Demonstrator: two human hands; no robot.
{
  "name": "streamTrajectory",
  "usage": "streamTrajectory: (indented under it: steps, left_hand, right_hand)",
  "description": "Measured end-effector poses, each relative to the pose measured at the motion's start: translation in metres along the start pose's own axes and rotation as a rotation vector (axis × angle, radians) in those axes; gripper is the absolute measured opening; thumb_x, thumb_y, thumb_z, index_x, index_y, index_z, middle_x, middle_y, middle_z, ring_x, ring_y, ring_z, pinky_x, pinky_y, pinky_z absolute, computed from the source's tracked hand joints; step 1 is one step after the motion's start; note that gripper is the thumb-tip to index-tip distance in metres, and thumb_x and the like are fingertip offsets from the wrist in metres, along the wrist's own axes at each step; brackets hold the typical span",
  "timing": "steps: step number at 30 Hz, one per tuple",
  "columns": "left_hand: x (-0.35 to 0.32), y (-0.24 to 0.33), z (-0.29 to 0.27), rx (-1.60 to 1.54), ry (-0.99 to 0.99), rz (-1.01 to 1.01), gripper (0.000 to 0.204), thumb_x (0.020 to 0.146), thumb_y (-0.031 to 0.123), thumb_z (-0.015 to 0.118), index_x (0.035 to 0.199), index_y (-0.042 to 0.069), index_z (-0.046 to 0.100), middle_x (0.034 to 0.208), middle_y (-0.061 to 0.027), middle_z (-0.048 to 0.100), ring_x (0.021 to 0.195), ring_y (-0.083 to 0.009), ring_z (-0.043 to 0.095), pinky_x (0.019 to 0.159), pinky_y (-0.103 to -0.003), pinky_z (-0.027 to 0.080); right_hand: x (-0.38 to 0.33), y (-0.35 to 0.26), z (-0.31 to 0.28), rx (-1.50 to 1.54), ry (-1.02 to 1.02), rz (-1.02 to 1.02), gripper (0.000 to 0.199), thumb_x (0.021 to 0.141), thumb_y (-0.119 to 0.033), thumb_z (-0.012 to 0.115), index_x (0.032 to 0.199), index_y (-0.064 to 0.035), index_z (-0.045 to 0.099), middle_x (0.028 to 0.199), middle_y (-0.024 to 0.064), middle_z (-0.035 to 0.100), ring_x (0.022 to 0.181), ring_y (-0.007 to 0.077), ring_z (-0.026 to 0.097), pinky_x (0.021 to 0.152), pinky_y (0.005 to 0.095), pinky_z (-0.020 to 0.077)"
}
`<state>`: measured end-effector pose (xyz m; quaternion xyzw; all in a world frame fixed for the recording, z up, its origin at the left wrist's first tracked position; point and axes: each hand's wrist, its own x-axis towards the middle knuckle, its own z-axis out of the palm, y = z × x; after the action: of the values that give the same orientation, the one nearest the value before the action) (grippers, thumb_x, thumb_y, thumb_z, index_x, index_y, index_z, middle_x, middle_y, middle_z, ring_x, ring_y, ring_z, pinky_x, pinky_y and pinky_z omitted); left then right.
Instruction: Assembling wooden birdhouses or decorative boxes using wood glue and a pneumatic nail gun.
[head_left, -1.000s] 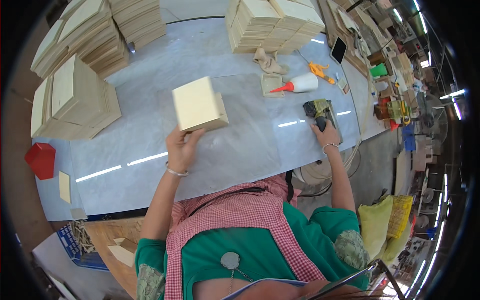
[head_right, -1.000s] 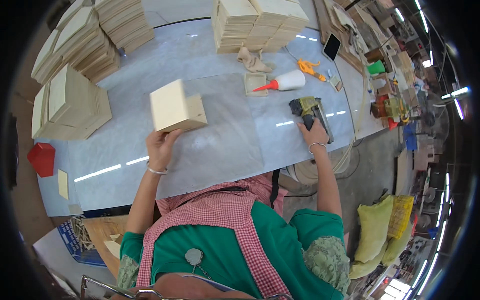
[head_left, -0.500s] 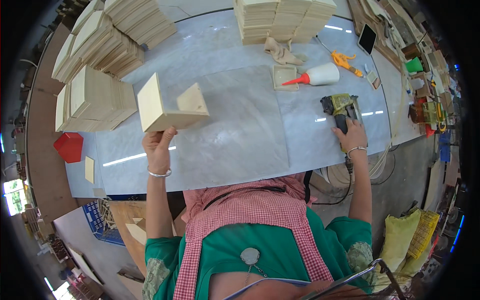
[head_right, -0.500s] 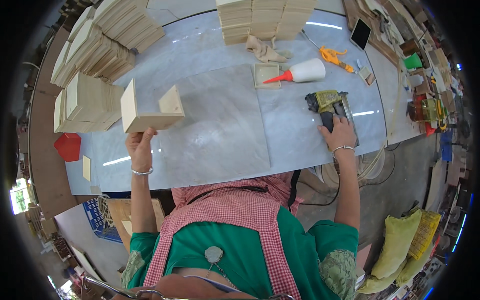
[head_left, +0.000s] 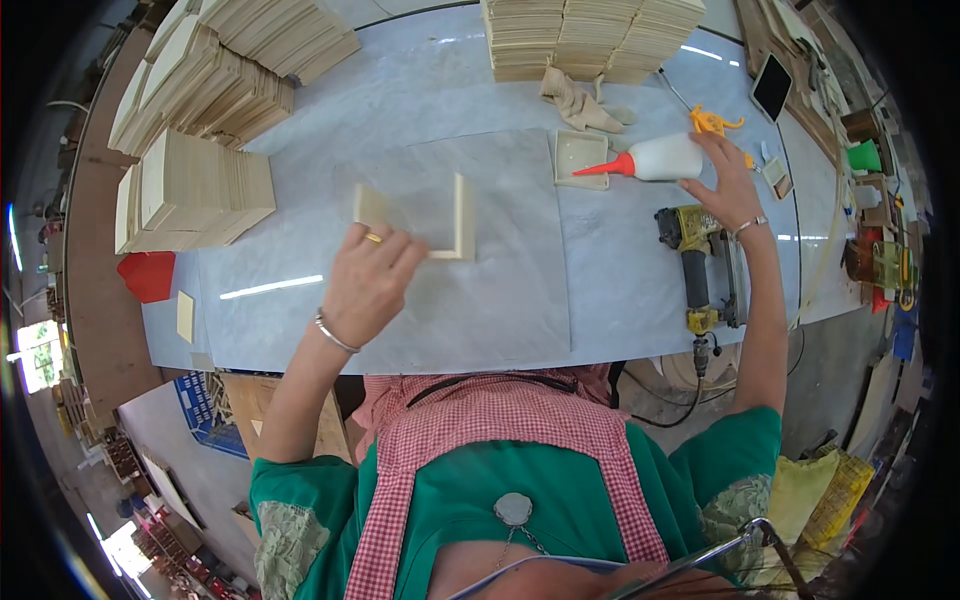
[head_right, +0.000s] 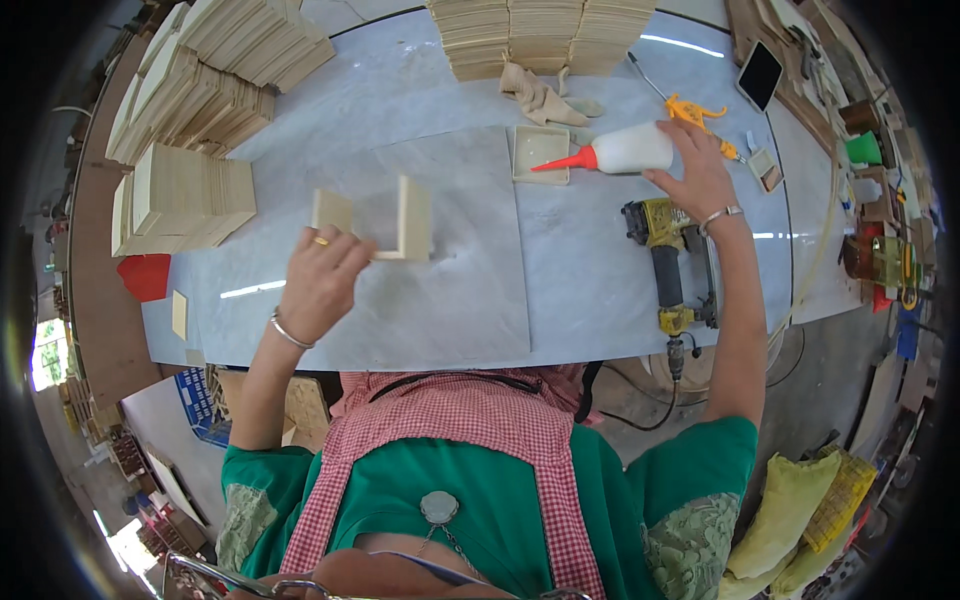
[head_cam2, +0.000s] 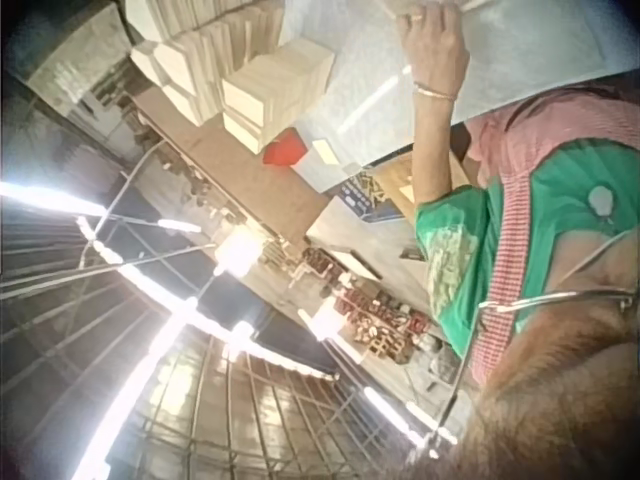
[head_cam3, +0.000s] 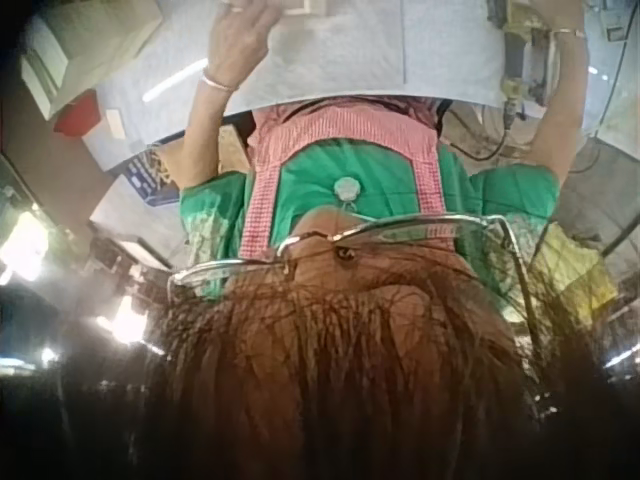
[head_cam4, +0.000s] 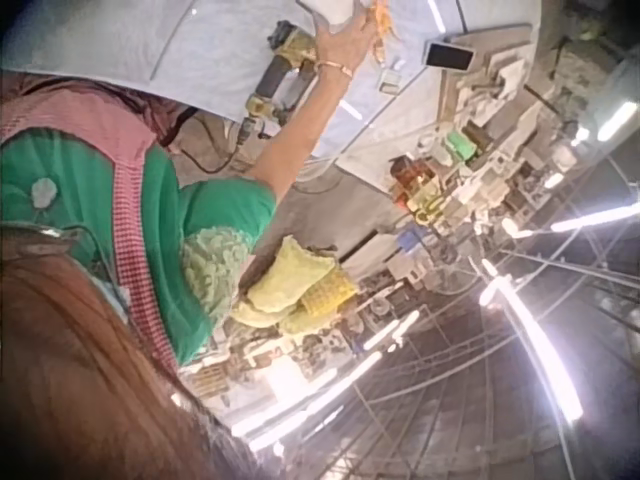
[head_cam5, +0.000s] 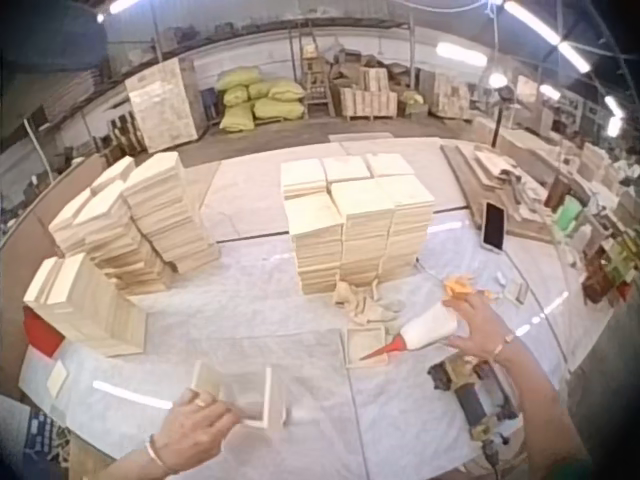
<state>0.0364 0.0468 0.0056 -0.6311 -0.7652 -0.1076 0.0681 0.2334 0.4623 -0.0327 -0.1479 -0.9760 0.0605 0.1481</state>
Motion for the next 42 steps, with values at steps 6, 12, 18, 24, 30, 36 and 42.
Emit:
streamTrajectory:
  steps: [6, 12, 18, 24, 30, 36, 42]
  left_hand:
    - [-0.009, 0.003, 0.022, -0.014, -0.025, -0.060, 0.019, 0.067, 0.001, 0.058, 0.086, 0.006, 0.058, 0.079, -0.0032, 0.052, 0.079, -0.0202, 0.052, 0.073, -0.033, 0.039]
    - [-0.015, 0.003, 0.030, -0.046, 0.069, -0.120, 0.018, 0.071, 0.007, 0.068, 0.088, 0.007, 0.060, 0.078, -0.0026, 0.054, 0.076, -0.0208, 0.051, 0.070, -0.034, 0.038]
    - [-0.016, 0.008, 0.023, -0.073, 0.171, -0.194, 0.033, 0.071, 0.010, 0.071, 0.102, 0.006, 0.061, 0.098, -0.0071, 0.058, 0.089, -0.0230, 0.054, 0.078, -0.035, 0.041]
    - [-0.066, 0.004, 0.035, -0.385, 0.465, -0.549, 0.049, 0.075, 0.006, 0.072, 0.121, 0.004, 0.055, 0.121, -0.0127, 0.054, 0.103, -0.0263, 0.055, 0.085, -0.035, 0.046]
    - [-0.107, -0.005, 0.063, -0.574, 0.467, -0.777, 0.045, 0.078, 0.009, 0.070, 0.120, 0.005, 0.054, 0.119, -0.0125, 0.055, 0.103, -0.0249, 0.056, 0.080, -0.034, 0.049]
    - [-0.114, -0.002, 0.069, -0.575, 0.485, -0.775, 0.039, 0.076, 0.008, 0.071, 0.113, 0.004, 0.058, 0.112, -0.0113, 0.058, 0.100, -0.0254, 0.056, 0.078, -0.032, 0.048]
    - [-0.103, -0.008, 0.073, -0.529, 0.521, -0.681, 0.030, 0.073, 0.007, 0.072, 0.101, 0.003, 0.062, 0.100, -0.0096, 0.062, 0.091, -0.0261, 0.056, 0.073, -0.033, 0.047]
  right_hand:
    - [0.048, 0.007, 0.004, 0.147, -0.467, 0.074, 0.068, 0.063, -0.026, 0.078, 0.123, -0.0111, 0.050, 0.120, 0.0137, 0.052, 0.110, 0.0341, 0.052, 0.093, 0.0401, 0.0441]
    - [0.064, -0.011, 0.015, -0.045, -0.690, 0.013, 0.071, 0.058, -0.022, 0.080, 0.121, -0.0095, 0.050, 0.116, 0.0124, 0.052, 0.110, 0.0335, 0.051, 0.096, 0.0378, 0.0424]
    - [0.041, 0.005, -0.015, 0.408, -0.543, 0.209, 0.073, 0.059, -0.022, 0.081, 0.124, -0.0045, 0.053, 0.115, 0.0106, 0.056, 0.103, 0.0264, 0.056, 0.091, 0.0349, 0.0474]
    - [-0.002, -0.039, -0.045, 1.245, -0.133, 0.314, 0.080, 0.075, -0.040, 0.074, 0.136, 0.0004, 0.042, 0.131, 0.0106, 0.049, 0.110, 0.0183, 0.055, 0.089, 0.0321, 0.0491]
    - [-0.008, -0.104, -0.018, 1.567, 0.211, 0.433, 0.073, 0.082, -0.036, 0.069, 0.135, 0.0039, 0.039, 0.136, 0.0134, 0.045, 0.120, 0.0250, 0.048, 0.103, 0.0389, 0.0395]
    - [0.012, -0.179, 0.006, 1.951, 0.215, 0.641, 0.063, 0.092, -0.043, 0.053, 0.131, 0.0044, 0.040, 0.131, 0.0176, 0.049, 0.119, 0.0292, 0.051, 0.099, 0.0449, 0.0448]
    - [0.020, -0.210, 0.017, 2.012, -0.068, 0.680, 0.065, 0.092, -0.051, 0.047, 0.132, 0.0003, 0.041, 0.120, 0.0167, 0.056, 0.103, 0.0257, 0.061, 0.068, 0.0369, 0.0598]
